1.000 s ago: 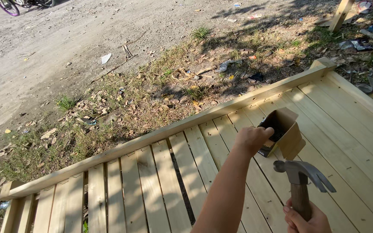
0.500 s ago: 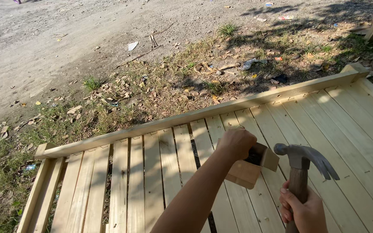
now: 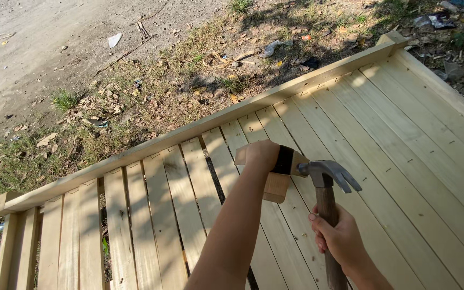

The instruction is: The person sits on the ground beside a wooden slatted frame and hammers nails into the slats using a claw hammer. They take nails one at a time from an open cardboard box, position each nail on a slat, and drive it in, working across different slats.

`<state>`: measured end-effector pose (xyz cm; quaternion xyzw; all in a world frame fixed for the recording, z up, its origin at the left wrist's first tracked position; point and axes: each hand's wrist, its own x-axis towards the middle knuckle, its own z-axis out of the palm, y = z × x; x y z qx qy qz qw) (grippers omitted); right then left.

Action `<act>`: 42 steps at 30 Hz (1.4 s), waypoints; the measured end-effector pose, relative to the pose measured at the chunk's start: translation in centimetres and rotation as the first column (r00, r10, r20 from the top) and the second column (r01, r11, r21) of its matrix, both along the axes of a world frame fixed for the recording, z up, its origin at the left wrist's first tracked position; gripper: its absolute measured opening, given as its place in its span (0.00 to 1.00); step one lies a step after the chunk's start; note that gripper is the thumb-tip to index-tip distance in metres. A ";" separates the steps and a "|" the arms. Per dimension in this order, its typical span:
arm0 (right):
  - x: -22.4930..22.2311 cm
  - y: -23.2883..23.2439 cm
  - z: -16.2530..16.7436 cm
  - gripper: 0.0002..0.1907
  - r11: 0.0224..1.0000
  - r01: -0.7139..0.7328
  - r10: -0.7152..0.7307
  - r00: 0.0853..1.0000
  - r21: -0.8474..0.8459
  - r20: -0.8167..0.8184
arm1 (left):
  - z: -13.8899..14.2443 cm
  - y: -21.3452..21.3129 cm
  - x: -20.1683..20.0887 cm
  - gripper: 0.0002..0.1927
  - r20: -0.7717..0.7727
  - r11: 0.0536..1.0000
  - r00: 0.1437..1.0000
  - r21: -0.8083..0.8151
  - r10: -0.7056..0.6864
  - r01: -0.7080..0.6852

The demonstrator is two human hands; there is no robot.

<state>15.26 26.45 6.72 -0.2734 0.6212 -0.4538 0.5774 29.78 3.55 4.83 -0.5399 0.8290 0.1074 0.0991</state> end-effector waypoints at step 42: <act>0.1 0.2 -3.1 0.13 0.930 -0.228 0.274 0.953 0.287 -0.132 | -8.3 9.0 1.7 0.11 -0.689 0.960 0.678 0.105 0.257 -0.258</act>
